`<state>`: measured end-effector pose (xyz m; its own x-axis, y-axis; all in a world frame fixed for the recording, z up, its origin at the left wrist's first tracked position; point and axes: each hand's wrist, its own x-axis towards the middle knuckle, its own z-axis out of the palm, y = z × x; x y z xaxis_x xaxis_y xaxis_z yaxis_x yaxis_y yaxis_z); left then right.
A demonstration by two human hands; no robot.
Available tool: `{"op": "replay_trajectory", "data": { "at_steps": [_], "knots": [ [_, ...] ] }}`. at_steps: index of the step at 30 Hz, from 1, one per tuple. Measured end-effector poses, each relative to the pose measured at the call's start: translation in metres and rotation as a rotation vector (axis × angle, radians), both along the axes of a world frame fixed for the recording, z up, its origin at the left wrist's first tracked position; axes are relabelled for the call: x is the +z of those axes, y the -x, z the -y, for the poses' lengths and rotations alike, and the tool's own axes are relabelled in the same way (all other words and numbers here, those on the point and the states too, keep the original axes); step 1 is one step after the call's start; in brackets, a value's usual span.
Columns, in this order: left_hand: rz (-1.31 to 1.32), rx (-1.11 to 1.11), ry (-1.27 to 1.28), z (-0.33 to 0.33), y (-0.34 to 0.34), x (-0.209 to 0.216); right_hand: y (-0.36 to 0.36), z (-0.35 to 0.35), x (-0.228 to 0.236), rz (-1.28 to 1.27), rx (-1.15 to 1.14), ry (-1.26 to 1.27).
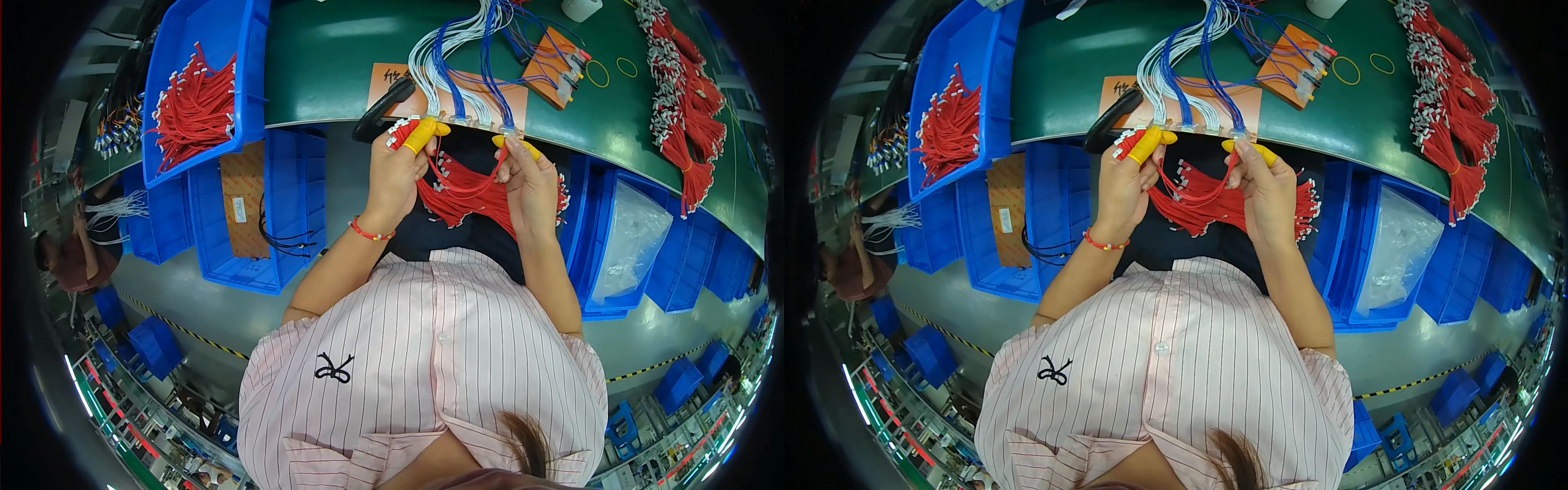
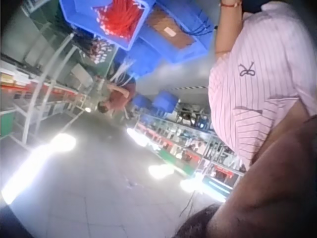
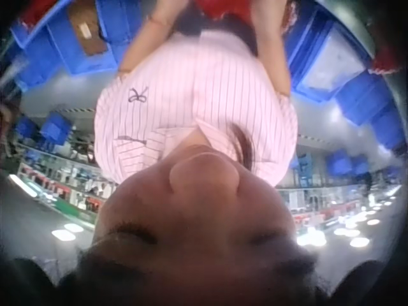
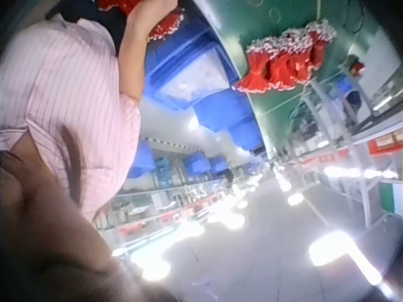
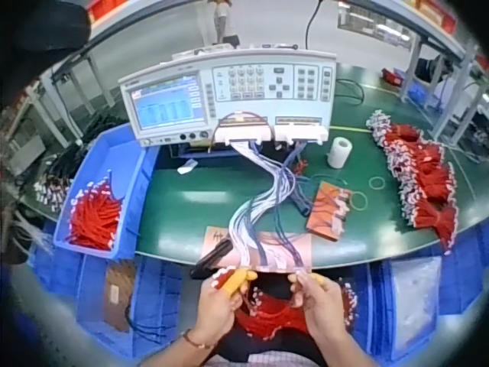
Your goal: The person is assembling bunches of red wires into larger multi-colored wire harnesses at an electronics assembly station.
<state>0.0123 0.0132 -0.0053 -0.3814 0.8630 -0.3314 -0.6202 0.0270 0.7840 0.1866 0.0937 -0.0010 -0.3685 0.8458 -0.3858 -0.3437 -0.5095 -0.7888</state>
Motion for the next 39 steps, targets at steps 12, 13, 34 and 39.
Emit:
{"op": "replay_trajectory", "data": {
  "at_steps": [12, 13, 34, 39],
  "knots": [
    [-0.062, -0.106, 0.037, 0.013, 0.009, 0.000, 0.013, 0.011, -0.001, 0.132, -0.105, -0.138],
    [-0.068, -0.091, 0.034, 0.014, 0.008, 0.000, 0.015, 0.012, -0.001, 0.113, -0.129, -0.115],
    [0.241, -0.226, -0.024, -0.001, 0.007, 0.008, 0.005, 0.003, -0.006, 0.177, 0.094, -0.204],
    [0.170, -0.144, -0.025, 0.000, -0.002, 0.013, 0.007, 0.006, -0.002, 0.216, 0.082, -0.219]
  ]
}}
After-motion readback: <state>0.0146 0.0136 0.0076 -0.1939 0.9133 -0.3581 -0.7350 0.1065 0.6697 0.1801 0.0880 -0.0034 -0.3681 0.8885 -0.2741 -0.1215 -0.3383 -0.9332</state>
